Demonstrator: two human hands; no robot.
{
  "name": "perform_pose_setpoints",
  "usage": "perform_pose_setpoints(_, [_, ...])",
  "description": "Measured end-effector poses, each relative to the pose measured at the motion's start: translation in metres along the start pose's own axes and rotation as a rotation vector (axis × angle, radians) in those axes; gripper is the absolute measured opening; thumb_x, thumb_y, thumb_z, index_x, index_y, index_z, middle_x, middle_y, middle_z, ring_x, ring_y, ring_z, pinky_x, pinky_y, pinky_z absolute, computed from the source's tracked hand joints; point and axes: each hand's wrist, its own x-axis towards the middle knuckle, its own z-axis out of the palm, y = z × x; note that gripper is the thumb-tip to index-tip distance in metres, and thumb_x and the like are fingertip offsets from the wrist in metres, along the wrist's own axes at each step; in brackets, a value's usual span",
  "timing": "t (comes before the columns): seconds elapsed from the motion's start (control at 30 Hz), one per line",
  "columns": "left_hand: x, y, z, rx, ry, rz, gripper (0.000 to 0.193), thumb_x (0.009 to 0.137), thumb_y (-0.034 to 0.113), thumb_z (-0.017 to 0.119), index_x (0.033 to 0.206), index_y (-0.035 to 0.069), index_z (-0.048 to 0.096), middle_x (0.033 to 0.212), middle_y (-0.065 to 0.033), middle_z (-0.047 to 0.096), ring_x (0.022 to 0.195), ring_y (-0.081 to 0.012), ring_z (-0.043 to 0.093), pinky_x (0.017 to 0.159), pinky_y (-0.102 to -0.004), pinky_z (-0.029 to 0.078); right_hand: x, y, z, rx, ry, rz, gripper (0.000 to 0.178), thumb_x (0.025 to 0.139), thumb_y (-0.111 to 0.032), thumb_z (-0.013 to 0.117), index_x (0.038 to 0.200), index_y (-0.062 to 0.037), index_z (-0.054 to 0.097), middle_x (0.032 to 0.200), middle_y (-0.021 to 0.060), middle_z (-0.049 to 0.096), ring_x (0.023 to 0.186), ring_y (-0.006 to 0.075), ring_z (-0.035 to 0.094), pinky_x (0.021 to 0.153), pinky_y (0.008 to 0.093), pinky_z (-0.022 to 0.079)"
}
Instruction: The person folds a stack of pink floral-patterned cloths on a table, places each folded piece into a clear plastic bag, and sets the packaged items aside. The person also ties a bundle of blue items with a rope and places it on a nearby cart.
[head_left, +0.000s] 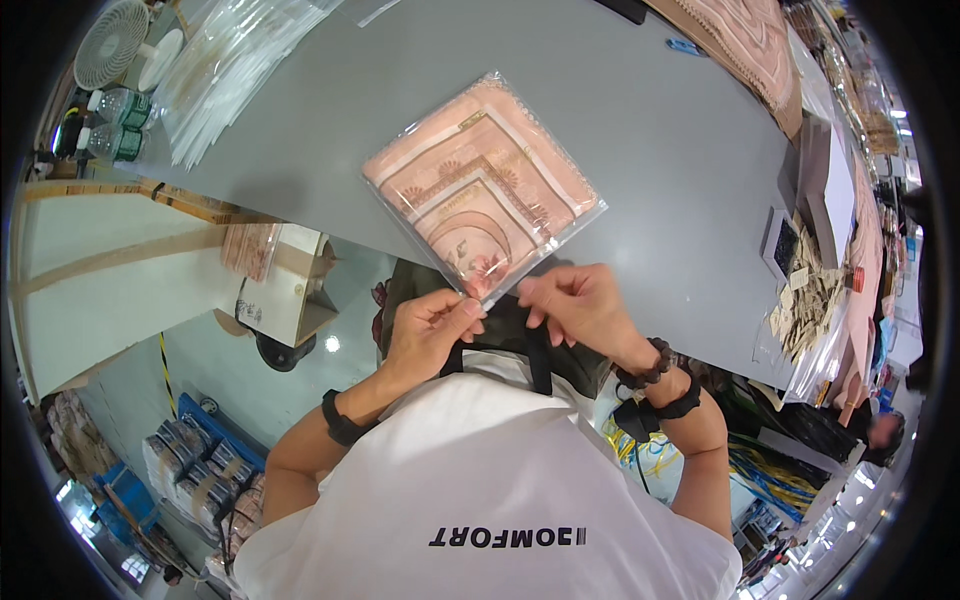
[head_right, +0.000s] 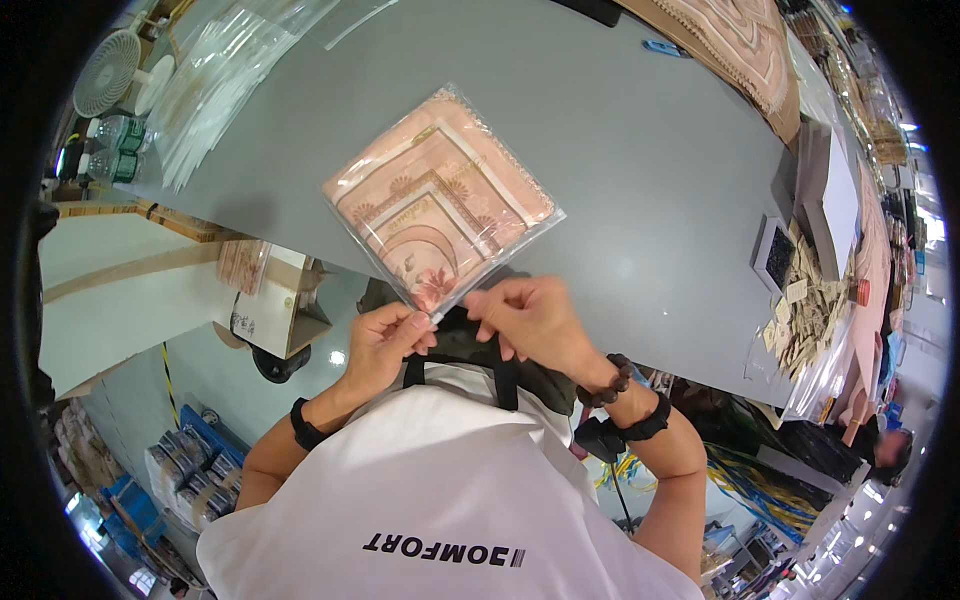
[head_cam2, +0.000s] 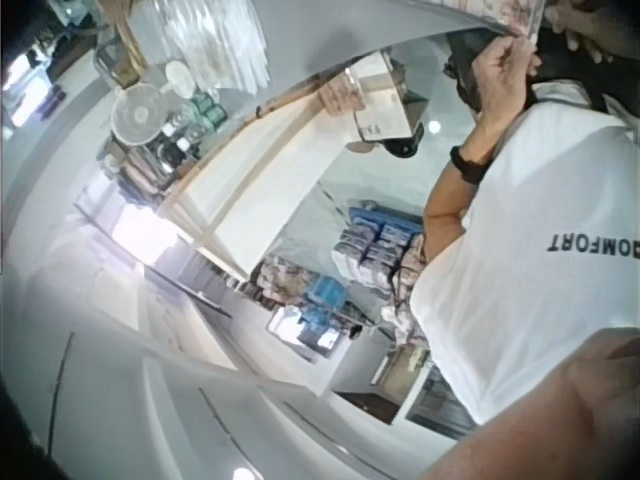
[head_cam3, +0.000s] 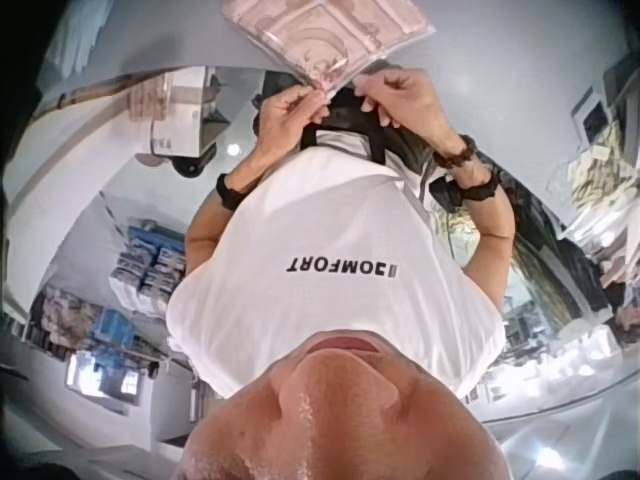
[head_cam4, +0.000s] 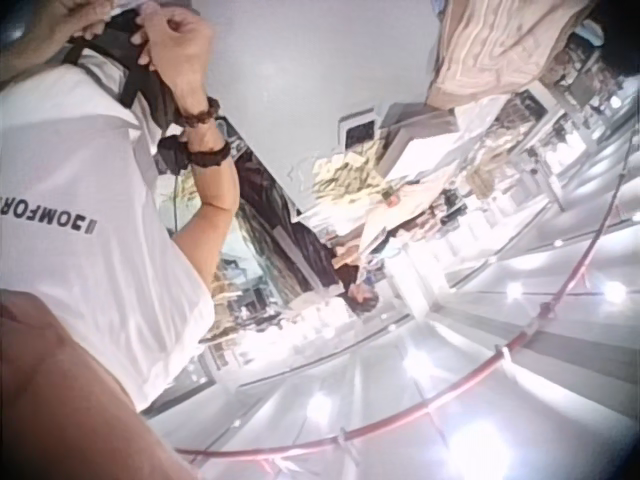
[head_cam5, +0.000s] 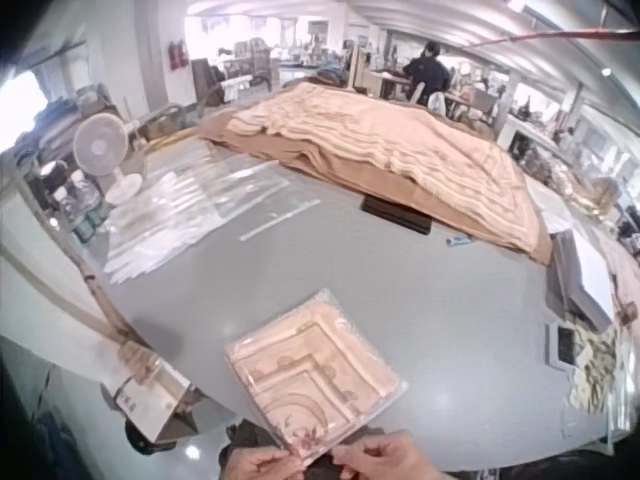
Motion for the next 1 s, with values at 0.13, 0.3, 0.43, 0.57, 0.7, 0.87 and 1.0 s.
perform_pose_setpoints(0.13, [0.0, -0.007, 0.005, 0.005, -0.025, 0.042, 0.021, 0.102, 0.016, 0.064, 0.094, -0.002, 0.07, 0.079, -0.0045, 0.07, 0.069, -0.007, 0.061, 0.061, -0.0216, 0.049, 0.003, 0.008, 0.027, 0.066, -0.092, -0.078, 0.027, 0.1, -0.022, 0.069, 0.088, 0.0027, 0.072, 0.07, 0.0026, 0.067, 0.05, 0.0048, 0.054, 0.043, 0.021, 0.041])
perform_pose_setpoints(0.3, [-0.006, -0.007, -0.011, 0.112, 0.041, 0.113, 0.024, 0.1, 0.019, 0.067, 0.088, -0.003, 0.07, 0.076, -0.0043, 0.07, 0.065, -0.0057, 0.06, 0.057, -0.023, 0.047, 0.023, -0.003, 0.008, 0.033, 0.146, -0.16, 0.03, 0.1, -0.03, 0.067, 0.09, -0.002, 0.07, 0.071, 0.0026, 0.067, 0.05, 0.0054, 0.056, 0.043, 0.0209, 0.042])
perform_pose_setpoints(0.43, [-0.008, -0.002, -0.052, 0.333, -0.129, -0.035, 0.03, 0.096, 0.025, 0.073, 0.086, -0.003, 0.071, 0.075, -0.0049, 0.07, 0.07, -0.0066, 0.064, 0.064, -0.0246, 0.052, 0.055, -0.023, -0.03, -0.034, 0.294, -0.287, 0.025, 0.097, -0.023, 0.07, 0.093, 0.0015, 0.072, 0.07, 0.001, 0.065, 0.051, 0.0046, 0.055, 0.044, 0.0209, 0.041])
perform_pose_setpoints(0.57, [-0.019, -0.025, -0.083, -0.013, -0.048, 0.108, 0.031, 0.097, 0.022, 0.071, 0.11, -0.006, 0.069, 0.089, -0.0065, 0.073, 0.077, -0.0131, 0.067, 0.072, -0.0287, 0.055, 0.048, -0.031, -0.012, -0.421, 0.066, -0.208, 0.02, 0.095, -0.016, 0.071, 0.095, 0.0041, 0.073, 0.07, 0.0013, 0.066, 0.053, 0.0037, 0.053, 0.048, 0.0228, 0.043])
perform_pose_setpoints(0.7, [-0.06, -0.081, -0.146, -0.241, 0.283, 0.029, 0.02, 0.098, 0.015, 0.066, 0.103, -0.005, 0.067, 0.087, -0.0094, 0.071, 0.07, -0.0139, 0.065, 0.064, -0.0297, 0.054, 0.037, -0.042, 0.012, -0.42, -0.016, -0.248, 0.02, 0.096, -0.015, 0.072, 0.102, 0.0038, 0.074, 0.072, 0.0021, 0.067, 0.053, 0.0042, 0.053, 0.048, 0.0226, 0.044])
perform_pose_setpoints(0.87, [-0.103, -0.162, -0.254, -0.309, 0.758, 0.004, 0.013, 0.096, 0.012, 0.067, 0.098, -0.001, 0.066, 0.079, -0.0074, 0.068, 0.062, -0.015, 0.063, 0.058, -0.0292, 0.053, 0.044, -0.043, 0.002, -0.335, 0.129, -0.235, 0.023, 0.101, -0.022, 0.068, 0.108, -0.0007, 0.072, 0.069, 0.0006, 0.062, 0.05, 0.0065, 0.055, 0.044, 0.0214, 0.04])
perform_pose_setpoints(1.0, [-0.083, -0.17, -0.338, -0.361, 0.969, 0.077, 0.014, 0.096, 0.01, 0.067, 0.107, 0.002, 0.065, 0.083, -0.0018, 0.065, 0.065, -0.0115, 0.061, 0.06, -0.0279, 0.053, 0.041, -0.033, -0.006, -0.366, 0.148, -0.221, 0.023, 0.101, -0.02, 0.068, 0.108, 0.0008, 0.072, 0.072, 0.0021, 0.065, 0.054, 0.0066, 0.058, 0.047, 0.0214, 0.043])
